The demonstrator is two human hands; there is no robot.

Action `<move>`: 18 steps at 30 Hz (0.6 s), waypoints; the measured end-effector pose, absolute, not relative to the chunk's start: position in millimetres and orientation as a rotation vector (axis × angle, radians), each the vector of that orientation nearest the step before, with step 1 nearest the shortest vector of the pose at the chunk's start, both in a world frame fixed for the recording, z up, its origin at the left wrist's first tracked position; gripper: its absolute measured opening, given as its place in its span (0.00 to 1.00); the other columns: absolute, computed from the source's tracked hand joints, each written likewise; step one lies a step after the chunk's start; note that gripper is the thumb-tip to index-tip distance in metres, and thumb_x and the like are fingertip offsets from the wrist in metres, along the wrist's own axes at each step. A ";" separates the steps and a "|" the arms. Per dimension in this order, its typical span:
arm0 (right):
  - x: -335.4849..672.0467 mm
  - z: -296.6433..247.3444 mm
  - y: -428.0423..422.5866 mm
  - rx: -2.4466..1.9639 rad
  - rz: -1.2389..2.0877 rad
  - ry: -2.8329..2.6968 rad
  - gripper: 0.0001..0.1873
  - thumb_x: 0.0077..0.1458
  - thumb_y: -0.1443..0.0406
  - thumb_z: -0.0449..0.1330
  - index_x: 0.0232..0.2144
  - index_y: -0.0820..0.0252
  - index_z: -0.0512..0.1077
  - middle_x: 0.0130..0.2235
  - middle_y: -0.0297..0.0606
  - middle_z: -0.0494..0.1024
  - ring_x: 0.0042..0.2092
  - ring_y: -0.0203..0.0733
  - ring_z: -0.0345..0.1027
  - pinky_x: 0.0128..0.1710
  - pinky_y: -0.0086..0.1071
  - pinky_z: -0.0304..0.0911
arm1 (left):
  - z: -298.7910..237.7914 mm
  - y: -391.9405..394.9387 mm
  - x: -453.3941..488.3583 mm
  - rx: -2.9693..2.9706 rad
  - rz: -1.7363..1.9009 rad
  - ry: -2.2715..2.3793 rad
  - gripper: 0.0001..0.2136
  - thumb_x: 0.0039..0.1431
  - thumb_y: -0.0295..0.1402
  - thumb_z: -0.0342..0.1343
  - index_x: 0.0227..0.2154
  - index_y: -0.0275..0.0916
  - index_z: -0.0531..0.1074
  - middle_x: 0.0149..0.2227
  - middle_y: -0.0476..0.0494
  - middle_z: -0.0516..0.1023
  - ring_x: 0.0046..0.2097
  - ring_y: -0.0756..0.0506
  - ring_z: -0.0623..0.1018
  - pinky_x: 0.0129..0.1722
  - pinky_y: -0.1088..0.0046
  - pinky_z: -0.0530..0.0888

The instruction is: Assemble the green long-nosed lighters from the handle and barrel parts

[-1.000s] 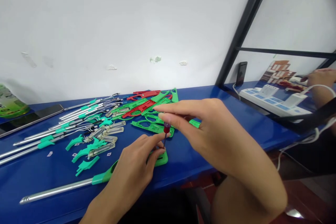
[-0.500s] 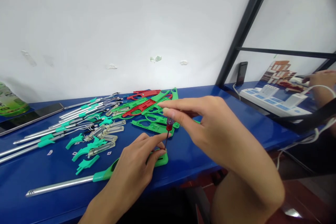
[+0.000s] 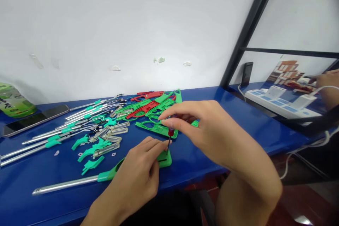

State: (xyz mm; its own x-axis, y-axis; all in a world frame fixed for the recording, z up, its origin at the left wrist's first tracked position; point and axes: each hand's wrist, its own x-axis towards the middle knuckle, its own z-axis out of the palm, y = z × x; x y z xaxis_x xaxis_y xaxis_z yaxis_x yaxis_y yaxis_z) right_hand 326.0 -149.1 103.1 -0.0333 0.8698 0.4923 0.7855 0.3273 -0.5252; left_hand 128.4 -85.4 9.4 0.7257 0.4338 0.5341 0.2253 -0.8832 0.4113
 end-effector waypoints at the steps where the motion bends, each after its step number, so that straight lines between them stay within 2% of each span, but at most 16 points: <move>1: 325.7 102.8 -147.3 -1.463 0.176 -1.832 0.08 0.72 0.65 0.67 0.39 0.51 0.87 0.42 0.28 0.91 0.41 0.40 0.86 0.39 0.31 0.71 | 10.1 -86.5 128.5 2.622 0.914 0.522 0.20 0.69 0.21 0.44 0.52 0.39 0.80 0.42 0.43 0.84 0.42 0.43 0.83 0.40 0.67 0.81; 4: 324.0 102.4 -144.3 -1.452 0.202 -1.834 0.08 0.71 0.63 0.68 0.37 0.52 0.85 0.39 0.27 0.91 0.38 0.39 0.84 0.38 0.32 0.69 | 10.9 -90.4 128.6 2.672 0.879 0.569 0.18 0.70 0.23 0.47 0.53 0.37 0.80 0.41 0.41 0.85 0.41 0.40 0.83 0.42 0.60 0.81; 9: 321.3 104.1 -146.9 -1.430 0.133 -1.832 0.07 0.69 0.67 0.70 0.35 0.53 0.85 0.38 0.28 0.91 0.39 0.40 0.83 0.42 0.35 0.70 | 6.9 -98.1 115.7 2.866 0.824 0.619 0.14 0.75 0.26 0.50 0.53 0.40 0.79 0.49 0.41 0.87 0.48 0.36 0.84 0.50 0.50 0.79; 12: 319.9 103.8 -148.0 -1.418 0.108 -1.841 0.06 0.69 0.68 0.70 0.37 0.52 0.86 0.41 0.29 0.91 0.43 0.43 0.84 0.46 0.37 0.72 | 0.5 -98.6 99.9 2.977 0.842 0.624 0.15 0.77 0.27 0.50 0.59 0.41 0.76 0.51 0.40 0.85 0.49 0.35 0.83 0.50 0.51 0.79; 14: 319.2 102.2 -148.7 -1.392 0.098 -1.870 0.05 0.70 0.66 0.69 0.42 0.52 0.87 0.45 0.31 0.91 0.47 0.44 0.84 0.49 0.38 0.73 | -4.3 -96.9 90.1 3.037 0.849 0.626 0.16 0.78 0.27 0.50 0.62 0.42 0.74 0.51 0.40 0.85 0.48 0.36 0.83 0.48 0.55 0.78; 18: 317.9 99.9 -152.6 -1.337 0.107 -1.920 0.11 0.73 0.68 0.62 0.51 0.55 0.84 0.51 0.34 0.90 0.53 0.44 0.83 0.55 0.37 0.72 | -11.1 -95.2 77.9 3.094 0.844 0.666 0.17 0.80 0.27 0.49 0.64 0.42 0.72 0.51 0.41 0.84 0.48 0.36 0.82 0.47 0.57 0.77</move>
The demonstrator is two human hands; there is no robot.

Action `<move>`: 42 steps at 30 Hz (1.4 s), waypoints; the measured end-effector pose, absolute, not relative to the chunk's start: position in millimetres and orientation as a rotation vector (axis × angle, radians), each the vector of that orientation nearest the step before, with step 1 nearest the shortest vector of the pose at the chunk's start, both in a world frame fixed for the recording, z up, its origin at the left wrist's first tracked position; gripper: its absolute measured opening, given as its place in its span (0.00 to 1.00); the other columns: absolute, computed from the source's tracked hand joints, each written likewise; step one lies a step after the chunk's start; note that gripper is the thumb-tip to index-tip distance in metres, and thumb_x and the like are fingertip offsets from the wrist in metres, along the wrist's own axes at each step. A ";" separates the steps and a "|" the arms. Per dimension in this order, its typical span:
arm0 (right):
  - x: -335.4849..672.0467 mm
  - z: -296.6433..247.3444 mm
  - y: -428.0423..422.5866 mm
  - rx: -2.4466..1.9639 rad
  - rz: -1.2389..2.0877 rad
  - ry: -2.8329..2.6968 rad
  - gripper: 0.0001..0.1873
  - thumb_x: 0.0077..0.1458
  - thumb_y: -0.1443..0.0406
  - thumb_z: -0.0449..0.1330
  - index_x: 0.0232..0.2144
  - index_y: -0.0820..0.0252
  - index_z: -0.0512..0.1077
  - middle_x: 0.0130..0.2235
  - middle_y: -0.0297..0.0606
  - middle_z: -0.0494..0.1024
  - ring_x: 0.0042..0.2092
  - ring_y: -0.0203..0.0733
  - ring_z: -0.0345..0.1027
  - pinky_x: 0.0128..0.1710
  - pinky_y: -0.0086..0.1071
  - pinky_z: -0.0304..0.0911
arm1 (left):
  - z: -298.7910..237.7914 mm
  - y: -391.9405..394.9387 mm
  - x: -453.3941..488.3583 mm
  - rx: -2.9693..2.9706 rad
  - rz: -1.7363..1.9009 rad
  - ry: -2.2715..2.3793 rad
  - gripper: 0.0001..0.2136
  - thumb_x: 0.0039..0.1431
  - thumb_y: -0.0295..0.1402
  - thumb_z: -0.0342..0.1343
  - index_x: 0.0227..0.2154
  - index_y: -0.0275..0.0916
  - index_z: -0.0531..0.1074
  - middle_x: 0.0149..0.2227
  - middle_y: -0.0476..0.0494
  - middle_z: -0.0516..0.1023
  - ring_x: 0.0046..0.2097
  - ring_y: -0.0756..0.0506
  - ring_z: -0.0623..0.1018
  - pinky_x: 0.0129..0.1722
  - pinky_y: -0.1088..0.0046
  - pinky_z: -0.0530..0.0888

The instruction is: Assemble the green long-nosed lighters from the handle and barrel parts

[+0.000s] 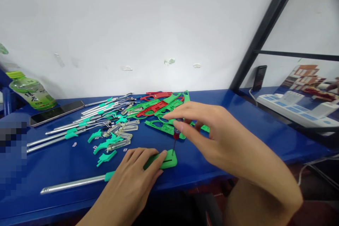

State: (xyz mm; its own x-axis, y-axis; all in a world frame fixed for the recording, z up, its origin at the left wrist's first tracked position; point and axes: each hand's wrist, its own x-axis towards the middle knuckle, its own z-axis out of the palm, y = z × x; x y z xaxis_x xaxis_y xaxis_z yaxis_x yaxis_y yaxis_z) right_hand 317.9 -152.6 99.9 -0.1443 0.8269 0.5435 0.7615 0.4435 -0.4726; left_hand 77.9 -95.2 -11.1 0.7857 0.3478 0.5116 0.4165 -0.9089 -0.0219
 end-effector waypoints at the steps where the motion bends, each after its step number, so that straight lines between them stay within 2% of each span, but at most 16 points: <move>1: 317.5 100.1 -153.4 -1.338 0.114 -1.924 0.12 0.73 0.69 0.62 0.51 0.55 0.84 0.51 0.33 0.90 0.53 0.43 0.83 0.54 0.37 0.72 | -12.0 -95.8 76.1 -2.836 -0.775 -0.630 0.17 0.80 0.27 0.48 0.65 0.42 0.71 0.51 0.40 0.84 0.48 0.37 0.82 0.48 0.57 0.77; 6: 312.0 102.9 -148.3 -1.285 0.236 -1.978 0.07 0.70 0.68 0.68 0.44 0.49 0.86 0.43 0.27 0.90 0.43 0.40 0.84 0.45 0.33 0.73 | -12.7 -100.6 71.0 -2.896 -0.788 -0.736 0.17 0.79 0.26 0.51 0.65 0.42 0.71 0.53 0.40 0.82 0.50 0.36 0.79 0.50 0.55 0.75; 9: 305.1 101.2 -141.4 -1.312 0.135 -1.959 0.04 0.67 0.66 0.72 0.40 0.48 0.87 0.39 0.29 0.90 0.38 0.42 0.83 0.39 0.35 0.72 | -10.6 -100.6 70.4 -2.985 -0.796 -0.799 0.17 0.78 0.26 0.52 0.64 0.43 0.72 0.53 0.41 0.81 0.51 0.37 0.78 0.51 0.54 0.76; 11: 301.7 99.2 -139.2 -1.337 0.043 -1.939 0.05 0.69 0.65 0.70 0.42 0.49 0.87 0.42 0.32 0.91 0.40 0.45 0.84 0.40 0.37 0.74 | -8.3 -99.0 70.9 -3.036 -0.785 -0.837 0.17 0.78 0.27 0.53 0.64 0.44 0.73 0.53 0.41 0.80 0.51 0.37 0.78 0.53 0.53 0.76; 15: 301.1 97.9 -140.4 -1.309 0.049 -1.957 0.14 0.74 0.67 0.60 0.50 0.51 0.86 0.49 0.36 0.91 0.49 0.49 0.86 0.51 0.40 0.77 | -4.5 -95.1 74.0 -3.085 -0.730 -0.910 0.17 0.77 0.27 0.54 0.64 0.45 0.74 0.51 0.41 0.79 0.50 0.37 0.77 0.54 0.50 0.77; 17: 301.8 99.0 -140.4 -1.311 0.058 -1.948 0.13 0.72 0.68 0.61 0.49 0.50 0.86 0.47 0.35 0.91 0.46 0.48 0.87 0.48 0.39 0.78 | -4.7 -94.2 75.6 -3.072 -0.718 -0.932 0.17 0.77 0.27 0.54 0.64 0.44 0.74 0.51 0.41 0.79 0.49 0.36 0.76 0.54 0.48 0.77; 20: 301.1 100.4 -138.1 -1.358 -0.011 -1.914 0.07 0.68 0.67 0.69 0.43 0.49 0.87 0.40 0.32 0.91 0.38 0.47 0.86 0.41 0.38 0.78 | -7.1 -94.0 76.4 -3.058 -0.732 -0.936 0.18 0.77 0.27 0.53 0.64 0.44 0.74 0.51 0.41 0.79 0.49 0.36 0.76 0.54 0.48 0.77; 23: 300.8 100.2 -136.4 -1.406 -0.122 -1.899 0.08 0.70 0.67 0.67 0.44 0.52 0.88 0.44 0.36 0.92 0.42 0.49 0.87 0.43 0.40 0.78 | -10.2 -93.2 75.6 -3.045 -0.759 -0.919 0.18 0.77 0.27 0.53 0.64 0.44 0.75 0.51 0.41 0.79 0.50 0.36 0.77 0.54 0.48 0.77; 26: 303.1 100.1 -137.6 -1.353 -0.036 -1.919 0.14 0.73 0.70 0.61 0.49 0.54 0.87 0.50 0.37 0.91 0.48 0.47 0.86 0.47 0.37 0.77 | -12.7 -91.1 75.0 -3.018 -0.776 -0.891 0.18 0.76 0.27 0.54 0.64 0.45 0.75 0.50 0.41 0.80 0.49 0.36 0.77 0.52 0.50 0.78; 28: 304.8 101.1 -138.7 -1.319 0.054 -1.914 0.13 0.72 0.71 0.63 0.48 0.53 0.87 0.46 0.34 0.91 0.45 0.43 0.86 0.46 0.34 0.76 | -13.8 -89.9 74.8 -2.995 -0.784 -0.867 0.18 0.76 0.26 0.54 0.64 0.45 0.75 0.50 0.42 0.81 0.47 0.36 0.78 0.51 0.50 0.78; 32: 305.0 103.5 -139.7 -1.321 0.046 -1.886 0.07 0.66 0.70 0.72 0.39 0.50 0.88 0.36 0.29 0.89 0.36 0.40 0.82 0.39 0.32 0.74 | -14.4 -89.2 74.4 -2.939 -0.799 -0.816 0.18 0.76 0.26 0.54 0.64 0.46 0.74 0.50 0.43 0.82 0.47 0.36 0.79 0.51 0.50 0.78; 34: 304.4 103.9 -140.6 -1.306 0.023 -1.882 0.08 0.66 0.70 0.72 0.39 0.50 0.88 0.39 0.31 0.90 0.38 0.42 0.84 0.41 0.33 0.75 | -13.9 -89.3 74.3 -2.925 -0.807 -0.813 0.19 0.76 0.26 0.54 0.64 0.47 0.73 0.51 0.43 0.82 0.47 0.37 0.79 0.51 0.51 0.78; 38: 303.9 102.4 -142.8 -1.232 0.158 -1.920 0.13 0.72 0.70 0.64 0.46 0.50 0.88 0.48 0.33 0.91 0.47 0.44 0.86 0.47 0.34 0.78 | -14.2 -88.7 74.5 -2.923 -0.804 -0.810 0.19 0.76 0.26 0.53 0.64 0.47 0.74 0.50 0.43 0.82 0.47 0.37 0.80 0.52 0.52 0.78; 40: 303.5 101.0 -141.9 -1.230 0.212 -1.913 0.12 0.73 0.69 0.64 0.48 0.49 0.87 0.46 0.32 0.91 0.45 0.43 0.86 0.48 0.34 0.78 | -15.2 -88.2 74.5 -2.920 -0.800 -0.804 0.19 0.76 0.26 0.54 0.64 0.47 0.74 0.50 0.43 0.82 0.47 0.36 0.80 0.51 0.52 0.79; 42: 302.8 99.8 -139.8 -1.271 0.174 -1.900 0.09 0.71 0.68 0.68 0.44 0.49 0.87 0.41 0.31 0.90 0.41 0.42 0.85 0.44 0.34 0.76 | -16.0 -87.9 74.4 -2.924 -0.797 -0.801 0.19 0.75 0.26 0.54 0.64 0.47 0.74 0.50 0.43 0.82 0.47 0.37 0.80 0.51 0.52 0.79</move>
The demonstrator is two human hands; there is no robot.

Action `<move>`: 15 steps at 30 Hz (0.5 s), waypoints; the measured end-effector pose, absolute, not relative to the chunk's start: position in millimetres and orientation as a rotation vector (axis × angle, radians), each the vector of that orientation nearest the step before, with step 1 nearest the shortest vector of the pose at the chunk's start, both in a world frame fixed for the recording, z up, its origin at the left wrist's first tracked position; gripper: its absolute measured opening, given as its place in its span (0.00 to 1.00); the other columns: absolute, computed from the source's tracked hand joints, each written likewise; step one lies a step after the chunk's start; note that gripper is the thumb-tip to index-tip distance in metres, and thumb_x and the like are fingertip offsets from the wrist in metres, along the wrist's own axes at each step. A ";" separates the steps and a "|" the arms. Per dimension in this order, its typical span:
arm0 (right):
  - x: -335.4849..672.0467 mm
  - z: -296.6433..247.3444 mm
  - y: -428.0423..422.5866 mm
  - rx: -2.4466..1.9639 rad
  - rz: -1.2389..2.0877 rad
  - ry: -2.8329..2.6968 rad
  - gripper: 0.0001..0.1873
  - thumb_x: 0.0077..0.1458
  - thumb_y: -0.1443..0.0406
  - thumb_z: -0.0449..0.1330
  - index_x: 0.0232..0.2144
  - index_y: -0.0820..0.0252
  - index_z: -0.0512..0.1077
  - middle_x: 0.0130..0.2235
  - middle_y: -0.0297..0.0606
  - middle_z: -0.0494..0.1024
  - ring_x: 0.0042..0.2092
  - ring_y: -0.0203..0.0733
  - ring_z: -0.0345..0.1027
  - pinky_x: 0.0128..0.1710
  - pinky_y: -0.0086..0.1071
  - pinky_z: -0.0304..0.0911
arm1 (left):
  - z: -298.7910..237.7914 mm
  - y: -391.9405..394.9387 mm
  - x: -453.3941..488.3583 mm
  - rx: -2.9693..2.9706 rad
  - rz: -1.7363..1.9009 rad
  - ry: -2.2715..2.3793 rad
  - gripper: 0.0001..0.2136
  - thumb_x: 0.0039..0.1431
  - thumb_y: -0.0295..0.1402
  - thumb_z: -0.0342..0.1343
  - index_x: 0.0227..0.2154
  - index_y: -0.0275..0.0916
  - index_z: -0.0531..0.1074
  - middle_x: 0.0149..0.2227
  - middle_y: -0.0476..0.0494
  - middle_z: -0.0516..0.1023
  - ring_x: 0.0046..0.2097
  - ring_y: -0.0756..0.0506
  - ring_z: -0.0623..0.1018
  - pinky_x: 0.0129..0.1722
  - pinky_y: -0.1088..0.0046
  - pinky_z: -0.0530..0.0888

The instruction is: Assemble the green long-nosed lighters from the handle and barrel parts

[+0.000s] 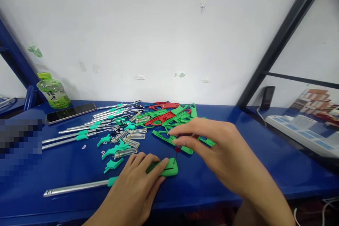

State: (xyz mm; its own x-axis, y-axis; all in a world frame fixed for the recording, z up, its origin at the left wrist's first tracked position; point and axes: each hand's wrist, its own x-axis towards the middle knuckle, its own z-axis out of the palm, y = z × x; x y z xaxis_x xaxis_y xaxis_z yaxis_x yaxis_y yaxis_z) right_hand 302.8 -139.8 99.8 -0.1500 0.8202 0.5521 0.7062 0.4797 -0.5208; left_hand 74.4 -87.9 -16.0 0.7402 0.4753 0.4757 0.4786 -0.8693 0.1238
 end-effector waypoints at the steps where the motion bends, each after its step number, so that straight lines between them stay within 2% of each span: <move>1: 302.4 99.4 -138.9 -1.295 0.132 -1.895 0.07 0.69 0.68 0.69 0.42 0.49 0.88 0.39 0.31 0.89 0.39 0.42 0.84 0.41 0.34 0.75 | -16.2 -87.8 74.3 -2.926 -0.799 -0.802 0.19 0.75 0.26 0.54 0.64 0.46 0.74 0.50 0.43 0.82 0.47 0.37 0.80 0.51 0.52 0.79; 3: 302.1 99.1 -138.8 -1.330 0.036 -1.884 0.06 0.69 0.67 0.70 0.40 0.50 0.88 0.39 0.32 0.89 0.38 0.42 0.83 0.39 0.34 0.74 | -15.9 -87.7 74.4 -2.927 -0.804 -0.802 0.19 0.75 0.25 0.54 0.64 0.46 0.74 0.49 0.43 0.82 0.47 0.37 0.80 0.52 0.51 0.79; 7: 304.3 100.0 -147.2 -1.298 0.034 -1.930 0.17 0.74 0.72 0.60 0.49 0.51 0.87 0.52 0.34 0.89 0.49 0.43 0.86 0.46 0.34 0.76 | -15.8 -87.3 74.6 -2.938 -0.806 -0.806 0.19 0.76 0.26 0.53 0.64 0.46 0.74 0.49 0.44 0.82 0.46 0.38 0.80 0.51 0.53 0.79; 10: 305.5 101.0 -150.5 -1.298 0.117 -1.925 0.17 0.72 0.74 0.61 0.50 0.49 0.85 0.46 0.30 0.90 0.44 0.39 0.85 0.44 0.31 0.74 | -19.3 -86.4 74.2 -2.942 -0.822 -0.814 0.19 0.76 0.26 0.54 0.64 0.47 0.74 0.49 0.44 0.81 0.47 0.38 0.79 0.51 0.54 0.79; 13: 305.1 101.0 -145.6 -1.368 0.044 -1.895 0.06 0.67 0.69 0.71 0.39 0.50 0.86 0.36 0.28 0.86 0.36 0.38 0.81 0.38 0.32 0.70 | -23.3 -84.9 73.6 -2.930 -0.850 -0.817 0.19 0.76 0.27 0.54 0.65 0.47 0.72 0.49 0.44 0.81 0.47 0.37 0.79 0.51 0.53 0.79; 15: 305.1 100.1 -141.9 -1.432 -0.033 -1.883 0.06 0.68 0.64 0.72 0.35 0.49 0.86 0.33 0.29 0.84 0.33 0.39 0.78 0.35 0.34 0.66 | -23.8 -83.9 73.1 -2.924 -0.842 -0.799 0.19 0.76 0.26 0.54 0.65 0.47 0.72 0.49 0.44 0.81 0.47 0.38 0.80 0.51 0.53 0.79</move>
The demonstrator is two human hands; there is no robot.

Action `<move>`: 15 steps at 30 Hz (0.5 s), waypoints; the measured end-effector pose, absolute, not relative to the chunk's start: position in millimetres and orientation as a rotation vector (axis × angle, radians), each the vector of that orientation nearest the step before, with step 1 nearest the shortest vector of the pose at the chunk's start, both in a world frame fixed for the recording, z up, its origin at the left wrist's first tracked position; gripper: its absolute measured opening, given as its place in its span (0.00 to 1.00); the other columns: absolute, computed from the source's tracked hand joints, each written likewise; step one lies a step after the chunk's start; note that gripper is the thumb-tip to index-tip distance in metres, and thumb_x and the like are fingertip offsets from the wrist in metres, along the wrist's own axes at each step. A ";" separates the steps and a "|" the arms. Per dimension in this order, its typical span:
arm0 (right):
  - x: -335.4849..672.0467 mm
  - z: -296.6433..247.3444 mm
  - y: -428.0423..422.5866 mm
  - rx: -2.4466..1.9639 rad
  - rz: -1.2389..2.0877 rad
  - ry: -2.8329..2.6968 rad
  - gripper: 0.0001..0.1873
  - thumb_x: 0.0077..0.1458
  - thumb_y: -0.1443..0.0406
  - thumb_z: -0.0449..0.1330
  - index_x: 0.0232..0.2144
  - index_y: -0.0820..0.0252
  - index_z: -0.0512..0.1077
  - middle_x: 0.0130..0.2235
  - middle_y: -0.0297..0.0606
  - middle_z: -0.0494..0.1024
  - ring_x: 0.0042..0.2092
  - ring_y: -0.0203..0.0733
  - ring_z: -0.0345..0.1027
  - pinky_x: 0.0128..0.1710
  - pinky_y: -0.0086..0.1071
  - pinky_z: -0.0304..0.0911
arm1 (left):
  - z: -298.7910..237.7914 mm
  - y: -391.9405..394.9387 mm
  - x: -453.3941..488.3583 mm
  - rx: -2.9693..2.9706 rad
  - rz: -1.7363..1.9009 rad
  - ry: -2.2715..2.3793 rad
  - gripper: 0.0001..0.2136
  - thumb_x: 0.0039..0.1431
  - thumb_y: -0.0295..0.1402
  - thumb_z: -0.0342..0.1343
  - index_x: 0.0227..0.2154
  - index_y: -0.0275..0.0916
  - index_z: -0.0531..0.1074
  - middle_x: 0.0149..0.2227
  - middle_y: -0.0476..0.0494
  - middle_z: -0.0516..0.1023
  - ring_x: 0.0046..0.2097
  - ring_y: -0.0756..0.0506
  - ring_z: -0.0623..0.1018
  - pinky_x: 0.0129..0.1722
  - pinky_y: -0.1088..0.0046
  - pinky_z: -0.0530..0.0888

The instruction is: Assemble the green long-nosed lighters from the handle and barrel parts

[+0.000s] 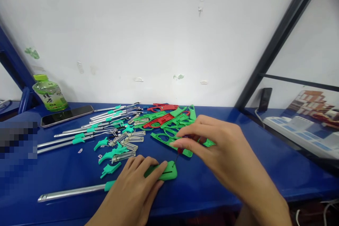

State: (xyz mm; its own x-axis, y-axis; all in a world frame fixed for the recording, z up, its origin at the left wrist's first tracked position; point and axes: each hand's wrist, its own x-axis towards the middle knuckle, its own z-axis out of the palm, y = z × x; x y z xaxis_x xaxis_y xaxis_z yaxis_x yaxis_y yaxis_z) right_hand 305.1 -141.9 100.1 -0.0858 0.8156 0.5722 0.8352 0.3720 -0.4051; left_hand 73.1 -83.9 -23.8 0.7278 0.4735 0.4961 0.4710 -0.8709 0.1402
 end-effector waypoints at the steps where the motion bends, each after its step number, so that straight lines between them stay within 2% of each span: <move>1: 305.5 99.4 -141.2 -1.452 -0.061 -1.876 0.08 0.70 0.62 0.71 0.35 0.49 0.87 0.34 0.30 0.84 0.33 0.39 0.77 0.35 0.34 0.66 | -23.3 -83.5 72.8 2.928 0.827 0.792 0.20 0.76 0.26 0.54 0.65 0.47 0.72 0.49 0.45 0.82 0.47 0.38 0.80 0.52 0.54 0.79; 3: 307.0 97.9 -142.3 -1.439 -0.057 -1.898 0.12 0.75 0.61 0.64 0.39 0.49 0.87 0.40 0.32 0.86 0.36 0.40 0.79 0.37 0.34 0.67 | -21.7 -83.1 72.1 2.946 0.805 0.801 0.20 0.76 0.27 0.55 0.65 0.48 0.72 0.49 0.45 0.82 0.47 0.39 0.80 0.52 0.56 0.79; 5: 308.8 96.3 -145.3 -1.369 0.044 -1.952 0.14 0.77 0.65 0.59 0.44 0.48 0.86 0.46 0.31 0.88 0.41 0.39 0.81 0.39 0.32 0.69 | -20.4 -83.1 71.4 2.948 0.782 0.826 0.20 0.76 0.27 0.56 0.66 0.50 0.72 0.51 0.47 0.82 0.48 0.39 0.80 0.52 0.58 0.79; 8: 309.2 94.3 -146.6 -1.295 0.166 -1.979 0.16 0.76 0.69 0.58 0.51 0.45 0.84 0.43 0.27 0.87 0.42 0.36 0.81 0.40 0.29 0.69 | -20.8 -83.3 70.5 2.951 0.769 0.838 0.21 0.76 0.28 0.56 0.66 0.51 0.71 0.51 0.48 0.82 0.48 0.40 0.80 0.51 0.60 0.80; 12: 305.1 92.6 -138.6 -1.399 -0.005 -1.927 0.08 0.74 0.61 0.66 0.43 0.46 0.86 0.37 0.29 0.83 0.35 0.38 0.77 0.36 0.32 0.66 | -23.2 -83.0 69.1 2.965 0.781 0.838 0.19 0.76 0.30 0.56 0.66 0.51 0.72 0.51 0.47 0.83 0.48 0.40 0.81 0.51 0.60 0.80; 15: 303.1 92.5 -133.7 -1.458 -0.046 -1.892 0.09 0.71 0.59 0.70 0.35 0.50 0.84 0.34 0.29 0.83 0.34 0.38 0.76 0.34 0.33 0.62 | -23.9 -82.3 68.3 2.975 0.789 0.829 0.19 0.77 0.30 0.56 0.66 0.50 0.72 0.51 0.47 0.83 0.48 0.40 0.81 0.51 0.60 0.81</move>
State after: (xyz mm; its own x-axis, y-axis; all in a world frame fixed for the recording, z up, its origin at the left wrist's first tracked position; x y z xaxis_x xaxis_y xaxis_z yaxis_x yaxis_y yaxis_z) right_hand 303.1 -133.7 92.5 -0.0852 0.8228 0.5619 0.8493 0.3548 -0.3908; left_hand 68.3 -82.3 -23.9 0.7423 0.4739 0.4737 0.4968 -0.8636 0.0856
